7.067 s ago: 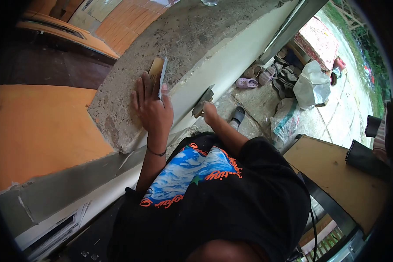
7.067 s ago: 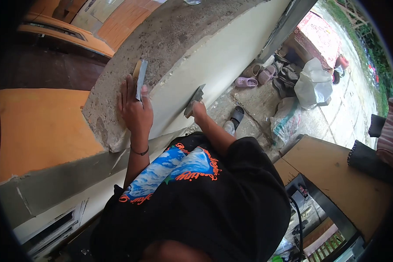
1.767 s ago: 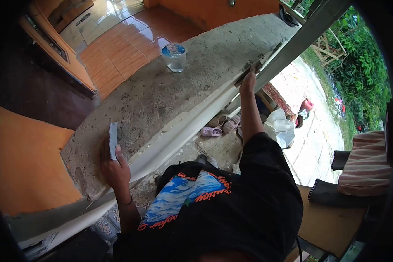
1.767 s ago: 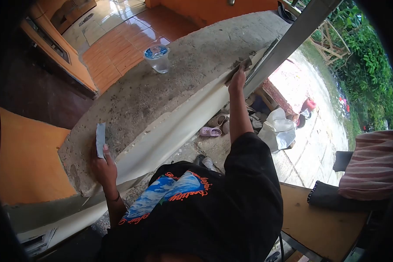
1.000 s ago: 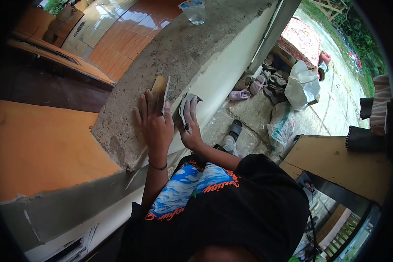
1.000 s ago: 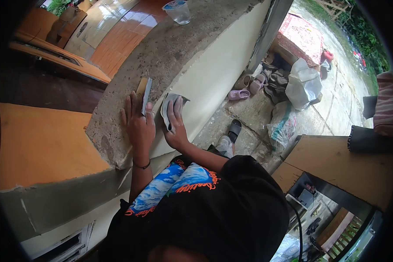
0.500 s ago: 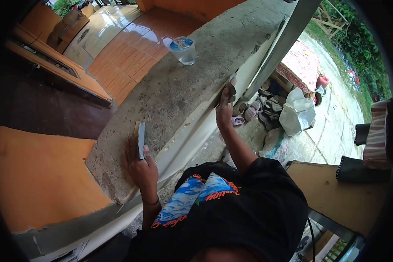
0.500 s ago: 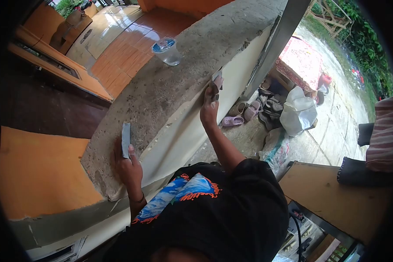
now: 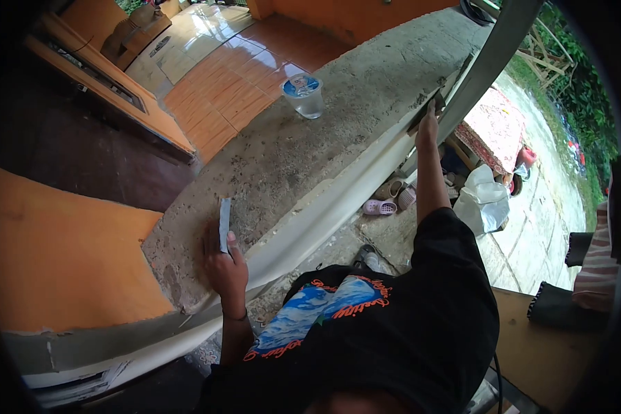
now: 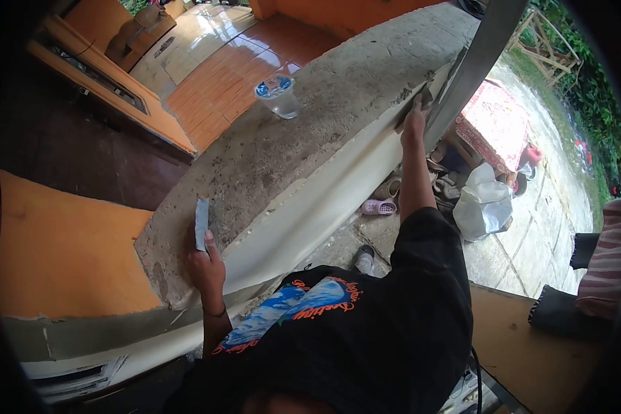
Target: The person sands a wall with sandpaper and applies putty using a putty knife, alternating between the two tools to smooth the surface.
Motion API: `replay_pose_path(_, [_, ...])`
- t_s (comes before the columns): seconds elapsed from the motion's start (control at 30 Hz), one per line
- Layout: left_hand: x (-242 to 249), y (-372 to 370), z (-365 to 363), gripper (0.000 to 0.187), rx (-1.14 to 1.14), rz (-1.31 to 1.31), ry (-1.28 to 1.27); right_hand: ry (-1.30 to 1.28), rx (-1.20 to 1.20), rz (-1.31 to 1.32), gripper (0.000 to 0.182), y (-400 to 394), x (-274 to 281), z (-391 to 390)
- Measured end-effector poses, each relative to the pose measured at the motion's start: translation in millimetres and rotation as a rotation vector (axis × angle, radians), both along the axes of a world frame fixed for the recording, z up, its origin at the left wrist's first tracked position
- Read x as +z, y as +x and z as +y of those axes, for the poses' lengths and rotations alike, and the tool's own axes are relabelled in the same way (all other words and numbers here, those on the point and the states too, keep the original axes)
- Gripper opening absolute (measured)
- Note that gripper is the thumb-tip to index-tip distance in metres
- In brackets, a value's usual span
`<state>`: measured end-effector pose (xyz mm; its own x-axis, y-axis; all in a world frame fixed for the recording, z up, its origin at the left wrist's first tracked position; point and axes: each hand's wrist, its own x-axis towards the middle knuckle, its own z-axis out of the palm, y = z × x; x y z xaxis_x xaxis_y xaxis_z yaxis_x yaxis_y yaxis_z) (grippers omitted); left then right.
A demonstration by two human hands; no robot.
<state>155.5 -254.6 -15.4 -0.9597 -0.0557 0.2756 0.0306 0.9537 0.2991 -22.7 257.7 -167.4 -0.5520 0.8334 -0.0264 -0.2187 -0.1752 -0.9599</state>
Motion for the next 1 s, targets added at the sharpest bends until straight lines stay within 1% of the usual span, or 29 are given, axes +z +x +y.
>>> replay_pose_path(0.03, [-2, 0, -2, 0.042, -0.061, 0.064, -0.049, -0.106, 0.034, -0.034, 0.065, 26, 37, -49])
replay_pose_path(0.07, [-2, 0, -3, 0.042, -0.124, 0.126, -0.098, -0.104, 0.07, -0.052, 0.067, 45, 51, -85])
replay_pose_path(0.13, [3, 4, -2, 0.043, -0.141, 0.099, -0.095, 0.021, 0.077, -0.046, 0.067, 65, 38, -135])
replay_pose_path(0.2, [5, 6, -5, 0.043, -0.229, 0.08, -0.203, 0.054, 0.111, -0.004, 0.064, 87, 32, -188])
replay_pose_path(0.23, [5, 7, -8, 0.043, -0.234, 0.083, -0.204, 0.071, 0.132, 0.02, 0.062, 100, 33, -217])
replay_pose_path(0.3, [5, 9, -14, 0.046, -0.325, 0.075, -0.364, 0.112, 0.18, 0.072, 0.06, 124, 37, -272])
replay_pose_path(0.4, [5, 12, -19, 0.043, -0.368, 0.09, -0.292, 0.212, 0.268, 0.154, 0.058, 161, 45, -353])
replay_pose_path(0.43, [5, 13, -22, 0.043, -0.37, 0.094, -0.294, 0.345, 0.305, 0.059, 0.06, 174, 42, -375])
replay_pose_path(0.47, [4, 14, -24, 0.043, -0.384, 0.099, -0.261, 0.412, 0.356, 0.038, 0.061, 189, 46, -400])
replay_pose_path(0.5, [3, 14, -25, 0.044, -0.398, 0.103, -0.227, 0.53, 0.389, -0.017, 0.063, 204, 52, -423])
replay_pose_path(0.57, [4, 13, -28, 0.048, -0.424, 0.111, -0.203, 0.546, 0.466, -0.016, 0.066, 227, 54, -458])
replay_pose_path(0.63, [5, 13, -29, 0.048, -0.426, 0.097, -0.191, 0.574, 0.495, -0.021, 0.066, 231, 53, -464])
replay_pose_path(0.7, [6, 11, -29, 0.049, -0.428, 0.087, -0.182, 0.502, 0.467, 0.009, 0.067, 223, 55, -455])
replay_pose_path(0.73, [6, 11, -29, 0.049, -0.423, 0.085, -0.154, 0.505, 0.466, 0.012, 0.067, 212, 54, -445])
replay_pose_path(0.87, [7, 10, -25, 0.05, -0.364, 0.063, -0.126, 0.374, 0.234, 0.016, 0.063, 166, 53, -374])
replay_pose_path(0.93, [8, 7, -19, 0.051, -0.332, 0.078, -0.137, 0.133, 0.259, 0.045, 0.059, 146, 51, -326])
replay_pose_path(1.0, [10, 5, -8, 0.042, -0.25, 0.093, -0.14, -0.082, 0.174, 0.135, 0.056, 113, 15, -264])
